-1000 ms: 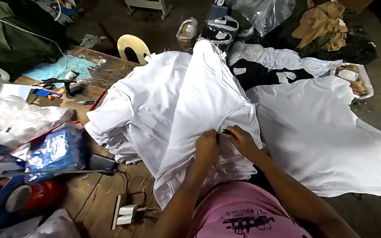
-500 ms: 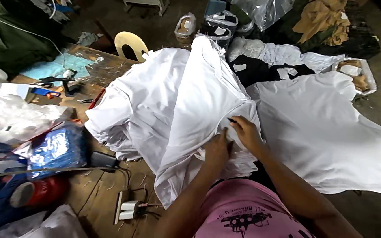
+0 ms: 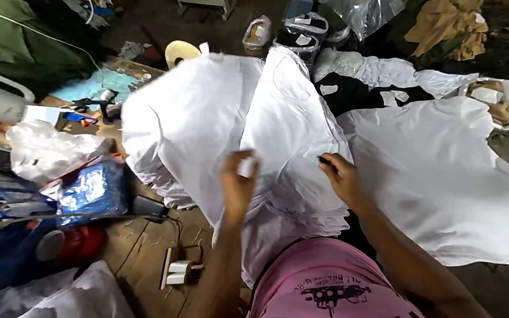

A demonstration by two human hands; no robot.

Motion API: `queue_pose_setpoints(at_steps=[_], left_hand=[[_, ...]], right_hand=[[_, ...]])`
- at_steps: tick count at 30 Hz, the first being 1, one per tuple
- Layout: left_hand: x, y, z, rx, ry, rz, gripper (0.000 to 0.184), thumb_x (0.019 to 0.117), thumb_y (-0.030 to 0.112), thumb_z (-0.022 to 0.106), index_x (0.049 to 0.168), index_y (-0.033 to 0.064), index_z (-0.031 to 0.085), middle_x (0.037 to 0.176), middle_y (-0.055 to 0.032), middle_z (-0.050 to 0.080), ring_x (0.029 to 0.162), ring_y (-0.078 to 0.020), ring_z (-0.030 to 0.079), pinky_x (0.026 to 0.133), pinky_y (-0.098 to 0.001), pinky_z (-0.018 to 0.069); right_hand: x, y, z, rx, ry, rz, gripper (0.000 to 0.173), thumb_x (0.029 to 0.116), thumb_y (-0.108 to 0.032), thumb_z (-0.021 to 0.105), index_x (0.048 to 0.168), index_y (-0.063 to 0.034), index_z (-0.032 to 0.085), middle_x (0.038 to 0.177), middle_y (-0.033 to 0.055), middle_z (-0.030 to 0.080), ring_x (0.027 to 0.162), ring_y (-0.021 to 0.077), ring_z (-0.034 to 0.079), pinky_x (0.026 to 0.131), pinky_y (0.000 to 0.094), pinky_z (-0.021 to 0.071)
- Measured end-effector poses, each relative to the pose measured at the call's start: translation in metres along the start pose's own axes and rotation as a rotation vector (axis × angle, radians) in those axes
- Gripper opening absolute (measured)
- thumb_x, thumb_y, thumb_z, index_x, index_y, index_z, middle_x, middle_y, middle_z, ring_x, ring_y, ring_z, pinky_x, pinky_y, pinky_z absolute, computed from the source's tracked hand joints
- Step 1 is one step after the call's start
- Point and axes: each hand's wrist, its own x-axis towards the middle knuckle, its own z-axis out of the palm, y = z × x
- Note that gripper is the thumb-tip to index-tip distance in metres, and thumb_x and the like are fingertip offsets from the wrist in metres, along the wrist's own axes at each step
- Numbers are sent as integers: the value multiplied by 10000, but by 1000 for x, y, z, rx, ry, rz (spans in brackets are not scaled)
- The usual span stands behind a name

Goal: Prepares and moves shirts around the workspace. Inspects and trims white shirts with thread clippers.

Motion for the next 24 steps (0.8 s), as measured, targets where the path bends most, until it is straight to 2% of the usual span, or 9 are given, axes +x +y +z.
queue_pose_setpoints(at_steps=[2,5,7,9,12,14,18,21,24], left_hand=[[-25,11,37,142,-233,-28,389,924,238,738,1179,-52,700,1168,-245,687,1115,-400,649,983,-550,514],[-57,11,60,353,-82,17,321,930,267,699,949,-52,721,901,-213,704,872,-396,697,783,-514,574],[-63,12,63,490,-103,-30,331,930,262,690,968,-65,728,947,-243,708,937,-437,689,812,-554,541],[-61,10,69,569,-160,-77,251,925,162,676,997,-72,731,1014,-263,709,1007,-453,677,867,-575,515],[-56,1,66,480,-148,-18,132,888,37,659,930,-49,750,943,-232,720,948,-433,688,860,-579,505],[-60,3,57,310,-155,-2,150,894,68,667,918,-57,746,906,-215,721,913,-417,687,876,-593,490],[-74,10,51,165,-93,-5,189,916,118,672,850,-52,723,788,-160,692,784,-331,677,796,-525,504],[-75,9,56,300,-28,34,182,907,134,683,858,-36,727,795,-159,705,786,-343,692,779,-532,518],[-67,7,65,480,-35,1,320,940,275,688,891,-38,726,856,-190,721,850,-391,706,802,-566,520]], right_hand=[[0,-3,18,-16,-147,6,292,1032,-156,574,1189,71,671,1044,212,697,928,293,701,856,443,583],[-1,-6,28,-40,-220,-20,307,1038,-185,562,1191,53,681,1044,207,703,923,296,706,857,430,578],[-2,-5,27,-34,-242,14,311,1039,-194,568,1193,53,677,1040,205,695,897,282,695,841,412,573],[-3,-5,29,-39,-283,28,321,1044,-204,562,1204,53,671,1048,207,691,898,287,692,844,414,570],[-3,-12,32,-94,-340,-51,329,1043,-204,556,1214,50,676,1049,222,697,940,337,702,877,465,571],[-4,-17,32,-183,-364,-130,316,1039,-200,563,1202,45,678,1041,230,698,961,378,703,875,506,565],[-5,-20,42,-361,-362,-262,281,1012,-173,598,1171,39,692,1015,233,704,932,408,711,811,522,574],[1,-28,51,-396,-397,-191,296,1048,-173,539,1185,43,686,1043,237,705,963,408,707,837,519,562],[5,-26,54,-373,-299,-142,271,1042,-147,539,1139,43,705,998,232,715,922,401,723,806,524,580]])
